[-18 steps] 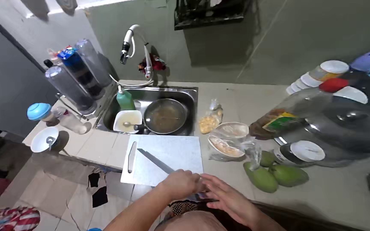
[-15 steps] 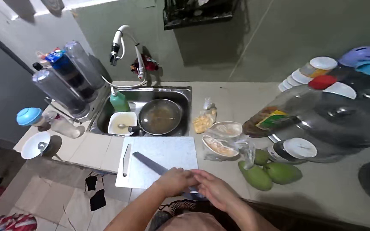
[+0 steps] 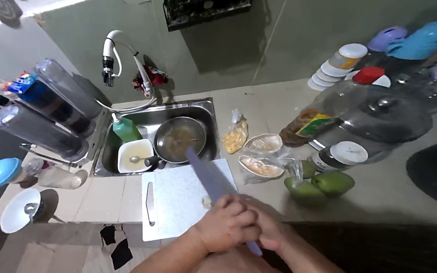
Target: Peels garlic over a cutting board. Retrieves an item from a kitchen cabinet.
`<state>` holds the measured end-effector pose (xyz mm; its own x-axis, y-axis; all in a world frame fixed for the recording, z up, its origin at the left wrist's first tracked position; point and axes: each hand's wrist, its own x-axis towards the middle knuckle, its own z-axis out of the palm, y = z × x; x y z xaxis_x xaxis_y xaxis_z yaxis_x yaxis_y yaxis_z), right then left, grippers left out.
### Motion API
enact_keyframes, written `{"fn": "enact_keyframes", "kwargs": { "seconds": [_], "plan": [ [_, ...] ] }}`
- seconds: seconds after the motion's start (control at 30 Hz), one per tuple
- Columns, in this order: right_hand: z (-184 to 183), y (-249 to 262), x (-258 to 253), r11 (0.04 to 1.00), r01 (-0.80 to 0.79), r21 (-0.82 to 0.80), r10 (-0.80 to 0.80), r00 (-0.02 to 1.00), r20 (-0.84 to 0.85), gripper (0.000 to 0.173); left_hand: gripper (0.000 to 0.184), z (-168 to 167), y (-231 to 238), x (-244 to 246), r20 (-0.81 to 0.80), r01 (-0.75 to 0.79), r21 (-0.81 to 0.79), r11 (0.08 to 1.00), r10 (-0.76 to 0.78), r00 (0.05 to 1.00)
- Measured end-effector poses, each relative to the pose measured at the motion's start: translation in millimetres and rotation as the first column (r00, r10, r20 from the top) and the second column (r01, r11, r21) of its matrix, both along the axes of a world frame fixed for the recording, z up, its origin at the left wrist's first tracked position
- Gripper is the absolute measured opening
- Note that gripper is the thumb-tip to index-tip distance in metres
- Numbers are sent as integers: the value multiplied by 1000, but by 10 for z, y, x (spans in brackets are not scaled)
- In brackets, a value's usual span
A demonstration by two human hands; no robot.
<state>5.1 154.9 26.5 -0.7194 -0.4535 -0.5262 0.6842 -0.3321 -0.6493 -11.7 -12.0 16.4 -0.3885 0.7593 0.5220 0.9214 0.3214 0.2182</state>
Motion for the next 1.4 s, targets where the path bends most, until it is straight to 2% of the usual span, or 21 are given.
{"fn": "enact_keyframes", "kwargs": {
  "seconds": [0.03, 0.07, 0.13, 0.17, 0.2, 0.27, 0.33, 0.43, 0.5, 0.53, 0.57, 0.67, 0.7, 0.77, 0.9, 1.07, 1.13, 1.23, 1.3, 1.33, 1.4],
  "plan": [
    [-17, 30, -16, 999, 31, -42, -31, 1000, -4, 36, 17, -37, -4, 4, -9, 26, 17, 1000, -26, 1000],
    [-22, 67, -43, 998, 59, 2, -59, 998, -27, 29, 23, -105, -35, 16, -4, 47, 18, 999, -47, 999],
    [7, 129, -87, 955, 54, 292, -22, 993, -112, 29, 32, -301, -150, 74, 50, 20, 16, 1000, -21, 999],
    [-14, 159, -108, 876, 33, 481, 50, 986, -158, 33, 38, -410, -209, 92, 114, -56, 20, 998, 54, 992],
    [-67, 188, -128, 738, 12, 675, 164, 967, -196, 40, 45, -508, -258, 75, 199, -173, 8, 985, 168, 966],
    [-256, 202, -120, 398, 26, 917, 382, 904, -192, 52, 56, -594, -324, -45, 465, -351, -177, 920, 392, 794],
    [-541, 169, -41, 165, 109, 980, 446, 878, -172, 53, 59, -652, -328, -214, 620, -332, -393, 858, 514, 593],
    [-840, 177, 50, -6, 200, 980, 449, 876, -176, 56, 43, -753, -287, -307, 681, -273, -476, 836, 547, 487],
    [-827, 186, 88, 17, 286, 958, 451, 853, -263, 56, 37, -747, -325, -325, 733, -308, -463, 831, 554, 394],
    [-775, 173, 90, 81, 332, 940, 449, 830, -332, 54, 38, -706, -358, -336, 781, -356, -424, 833, 535, 321],
    [-679, 132, 79, 183, 331, 926, 425, 823, -378, 52, 41, -649, -388, -347, 839, -403, -367, 839, 485, 246],
    [-365, -54, 18, 598, 104, 795, 264, 911, -318, 54, 49, -467, -361, -281, 979, -473, -144, 869, 195, 60],
    [-317, -120, 14, 698, 99, 709, 195, 927, -321, 55, 48, -414, -309, -242, 994, -501, -66, 863, 100, 40],
    [-271, -223, 32, 789, 207, 578, 36, 925, -379, 51, 43, -320, -209, -183, 999, -599, 41, 800, -36, 20],
    [-198, -249, 102, 798, 370, 476, -156, 889, -430, 36, 34, -179, -60, -71, 985, -768, 105, 632, -170, -6],
    [-203, -114, 159, 791, 482, 378, -280, 833, -476, 29, 37, -108, 90, 43, 976, -745, 189, 640, -208, 69],
    [-216, -53, 189, 747, 508, 429, -253, 814, -523, 26, 35, -124, 155, 64, 984, -719, 170, 674, -152, 91],
    [-257, 30, 267, 584, 577, 571, -80, 741, -666, 20, 39, -95, 320, 80, 992, -628, 118, 769, -121, 38],
    [-287, 41, 346, 504, 630, 591, 12, 679, -734, 18, 35, -99, 453, 112, 990, -643, 112, 758, -143, 5],
    [-286, 53, 375, 501, 623, 601, 22, 685, -729, 20, 33, -121, 508, 116, 988, -670, 113, 734, -153, 0],
    [-240, 90, 396, 536, 516, 668, 10, 788, -616, 29, 36, -200, 604, 111, 993, -692, 100, 715, -111, 29]
  ]
}}
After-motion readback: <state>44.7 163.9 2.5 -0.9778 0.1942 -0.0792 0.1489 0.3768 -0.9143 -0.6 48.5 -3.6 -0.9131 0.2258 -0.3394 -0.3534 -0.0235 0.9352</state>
